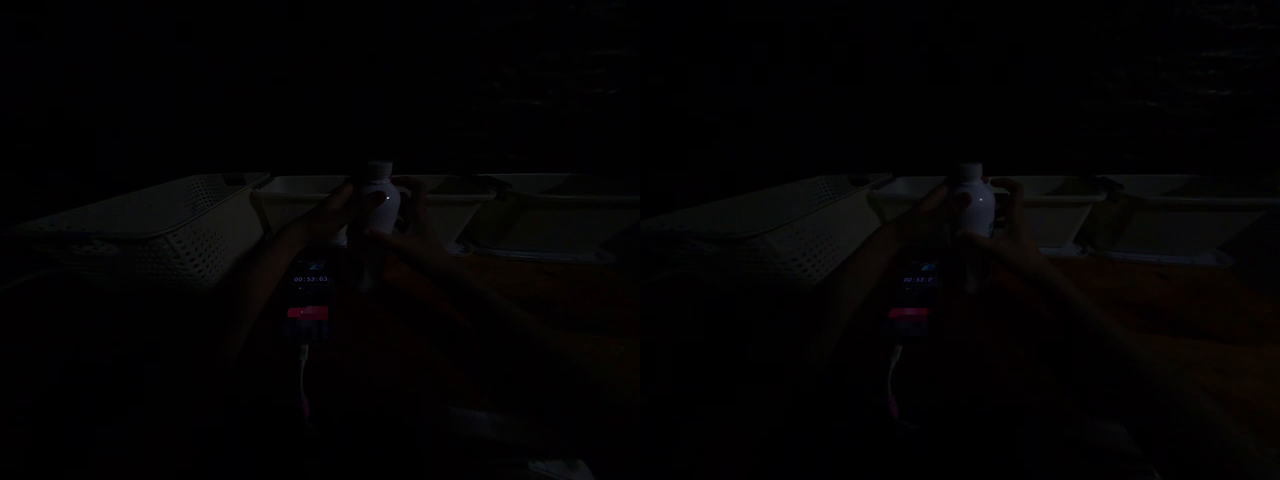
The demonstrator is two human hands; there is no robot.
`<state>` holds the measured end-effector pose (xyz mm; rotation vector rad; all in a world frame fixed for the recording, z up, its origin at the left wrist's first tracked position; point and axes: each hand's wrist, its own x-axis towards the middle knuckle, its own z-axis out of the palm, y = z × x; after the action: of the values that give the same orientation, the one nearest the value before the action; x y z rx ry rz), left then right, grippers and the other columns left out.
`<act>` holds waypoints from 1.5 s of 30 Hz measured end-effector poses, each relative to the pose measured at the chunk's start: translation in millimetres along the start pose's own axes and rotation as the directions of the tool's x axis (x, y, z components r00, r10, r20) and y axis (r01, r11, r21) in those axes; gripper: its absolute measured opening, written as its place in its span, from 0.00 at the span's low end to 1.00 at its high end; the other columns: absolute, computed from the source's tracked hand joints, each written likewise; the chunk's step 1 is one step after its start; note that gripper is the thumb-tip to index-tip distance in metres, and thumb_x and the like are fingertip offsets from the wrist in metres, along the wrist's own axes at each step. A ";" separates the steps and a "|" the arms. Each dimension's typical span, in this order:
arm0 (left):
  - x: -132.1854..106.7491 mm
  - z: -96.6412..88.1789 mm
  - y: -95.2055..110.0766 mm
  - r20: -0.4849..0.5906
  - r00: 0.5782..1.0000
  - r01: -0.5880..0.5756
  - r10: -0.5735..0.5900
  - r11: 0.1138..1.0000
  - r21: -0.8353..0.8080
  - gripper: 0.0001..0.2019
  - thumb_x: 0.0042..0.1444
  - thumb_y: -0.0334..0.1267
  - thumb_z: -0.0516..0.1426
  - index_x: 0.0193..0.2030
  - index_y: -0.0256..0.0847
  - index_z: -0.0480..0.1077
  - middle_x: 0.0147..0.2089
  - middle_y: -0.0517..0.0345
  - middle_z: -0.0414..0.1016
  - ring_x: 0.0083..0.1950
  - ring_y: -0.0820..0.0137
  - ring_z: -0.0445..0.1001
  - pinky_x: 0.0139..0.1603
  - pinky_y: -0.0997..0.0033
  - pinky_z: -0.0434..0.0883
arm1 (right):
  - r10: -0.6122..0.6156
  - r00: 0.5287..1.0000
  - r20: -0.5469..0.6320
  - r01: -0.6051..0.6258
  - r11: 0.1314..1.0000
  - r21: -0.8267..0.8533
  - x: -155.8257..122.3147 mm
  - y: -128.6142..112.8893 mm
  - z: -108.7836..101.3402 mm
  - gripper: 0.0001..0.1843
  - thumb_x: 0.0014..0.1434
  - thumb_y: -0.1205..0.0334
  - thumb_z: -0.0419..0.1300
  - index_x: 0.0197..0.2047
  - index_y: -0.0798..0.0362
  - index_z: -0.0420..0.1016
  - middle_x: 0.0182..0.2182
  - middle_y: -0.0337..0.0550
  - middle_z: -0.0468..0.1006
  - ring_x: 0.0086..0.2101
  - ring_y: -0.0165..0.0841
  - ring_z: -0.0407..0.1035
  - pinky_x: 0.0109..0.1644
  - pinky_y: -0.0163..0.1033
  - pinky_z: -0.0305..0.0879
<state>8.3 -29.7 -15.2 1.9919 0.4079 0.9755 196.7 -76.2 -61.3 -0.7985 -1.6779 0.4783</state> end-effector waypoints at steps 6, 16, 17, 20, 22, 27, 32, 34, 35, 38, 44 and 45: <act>-0.9 0.3 2.1 -0.017 0.999 0.029 -0.028 0.999 0.043 0.39 0.60 0.66 0.61 0.69 0.41 0.65 0.72 0.43 0.69 0.77 0.44 0.63 0.77 0.45 0.62 | 0.012 1.000 0.029 -0.012 1.000 0.014 -1.2 -6.9 -1.0 0.54 0.49 0.40 0.77 0.71 0.37 0.53 0.66 0.50 0.69 0.63 0.53 0.70 0.65 0.64 0.73; -1.9 0.0 -0.5 -0.032 0.999 0.036 -0.035 0.999 0.031 0.37 0.59 0.67 0.61 0.66 0.44 0.67 0.70 0.46 0.72 0.75 0.45 0.66 0.76 0.43 0.63 | 0.006 0.999 0.037 -0.008 0.998 0.061 0.0 -5.8 -0.8 0.51 0.49 0.43 0.78 0.67 0.41 0.55 0.66 0.52 0.69 0.63 0.53 0.70 0.64 0.61 0.74; -1.9 0.1 -0.5 -0.032 0.999 0.035 -0.034 0.999 0.028 0.37 0.59 0.66 0.62 0.66 0.44 0.68 0.70 0.46 0.72 0.75 0.45 0.66 0.76 0.44 0.63 | 0.003 1.000 0.029 -0.005 0.998 0.062 0.3 -5.4 -0.5 0.51 0.49 0.43 0.78 0.68 0.41 0.55 0.66 0.51 0.68 0.64 0.53 0.69 0.64 0.62 0.74; -1.4 0.0 -0.5 -0.022 0.999 0.042 -0.042 0.999 0.019 0.36 0.60 0.65 0.62 0.66 0.44 0.68 0.70 0.46 0.72 0.75 0.45 0.66 0.74 0.44 0.64 | 0.011 1.000 0.021 -0.011 0.999 0.039 1.0 -4.7 -0.9 0.52 0.48 0.43 0.78 0.69 0.39 0.55 0.67 0.50 0.67 0.65 0.53 0.67 0.65 0.63 0.73; -1.1 0.0 -0.4 -0.017 0.999 0.047 -0.046 0.999 0.014 0.36 0.60 0.66 0.62 0.66 0.44 0.68 0.70 0.47 0.72 0.74 0.45 0.67 0.74 0.44 0.65 | 0.012 0.999 0.030 -0.012 1.000 0.021 1.3 -4.7 -1.9 0.52 0.48 0.43 0.78 0.69 0.38 0.56 0.67 0.49 0.67 0.65 0.54 0.67 0.65 0.64 0.72; -2.7 1.1 1.9 -0.030 0.999 0.041 -0.040 0.999 0.021 0.36 0.61 0.65 0.61 0.68 0.45 0.67 0.71 0.46 0.71 0.76 0.46 0.65 0.76 0.44 0.61 | -0.010 0.999 0.032 0.009 1.000 0.012 -0.9 -5.8 -1.5 0.53 0.50 0.42 0.77 0.71 0.38 0.55 0.69 0.51 0.66 0.66 0.54 0.67 0.66 0.64 0.72; -3.3 2.3 4.6 -0.032 0.999 0.021 -0.020 0.999 0.046 0.36 0.62 0.66 0.60 0.69 0.45 0.66 0.72 0.47 0.70 0.78 0.45 0.61 0.77 0.45 0.59 | 0.030 0.999 0.037 -0.032 0.999 0.037 -3.9 -5.2 4.1 0.56 0.52 0.40 0.75 0.75 0.39 0.50 0.72 0.51 0.63 0.69 0.56 0.63 0.68 0.65 0.70; -3.0 2.0 5.7 -0.025 1.000 0.009 -0.008 0.999 0.052 0.37 0.61 0.67 0.59 0.68 0.45 0.66 0.72 0.47 0.70 0.78 0.45 0.60 0.78 0.45 0.60 | 0.067 0.997 0.048 -0.070 0.995 0.066 -4.4 -2.5 6.5 0.55 0.53 0.40 0.75 0.75 0.36 0.51 0.75 0.46 0.61 0.71 0.55 0.60 0.72 0.64 0.66; -2.8 1.6 6.2 -0.017 1.000 0.000 0.001 0.998 0.059 0.38 0.60 0.68 0.60 0.68 0.44 0.67 0.73 0.46 0.70 0.79 0.45 0.60 0.78 0.46 0.60 | 0.099 0.993 0.066 -0.104 0.990 0.094 -4.8 -0.7 7.7 0.54 0.53 0.40 0.75 0.75 0.35 0.51 0.75 0.45 0.61 0.71 0.55 0.60 0.73 0.65 0.65; -2.8 -1.0 6.3 0.017 1.000 -0.019 0.018 0.996 0.092 0.41 0.58 0.69 0.61 0.68 0.43 0.66 0.75 0.45 0.67 0.79 0.44 0.59 0.77 0.46 0.61 | 0.195 0.969 0.150 -0.224 0.952 0.210 -6.5 4.9 11.3 0.52 0.56 0.38 0.72 0.76 0.39 0.54 0.71 0.49 0.67 0.69 0.55 0.65 0.72 0.67 0.66; -3.8 -8.5 -3.1 0.036 0.999 -0.019 0.017 0.998 0.056 0.34 0.64 0.59 0.59 0.70 0.41 0.64 0.74 0.47 0.69 0.79 0.48 0.60 0.78 0.51 0.61 | 0.221 0.963 0.152 -0.259 0.915 0.308 -11.4 11.4 16.2 0.52 0.57 0.37 0.71 0.75 0.44 0.56 0.70 0.53 0.70 0.67 0.52 0.68 0.72 0.64 0.66; -3.8 -9.0 -4.5 0.032 0.999 -0.012 0.010 0.999 0.050 0.33 0.65 0.57 0.58 0.70 0.40 0.63 0.73 0.48 0.70 0.78 0.48 0.61 0.78 0.51 0.62 | 0.225 0.963 0.148 -0.262 0.913 0.313 -11.9 12.4 16.8 0.51 0.57 0.37 0.71 0.75 0.44 0.55 0.70 0.53 0.70 0.68 0.52 0.68 0.72 0.63 0.66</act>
<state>-0.8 -24.3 -17.8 2.0547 0.4076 0.9473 185.0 -74.7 -82.2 -0.7447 -1.5459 0.9670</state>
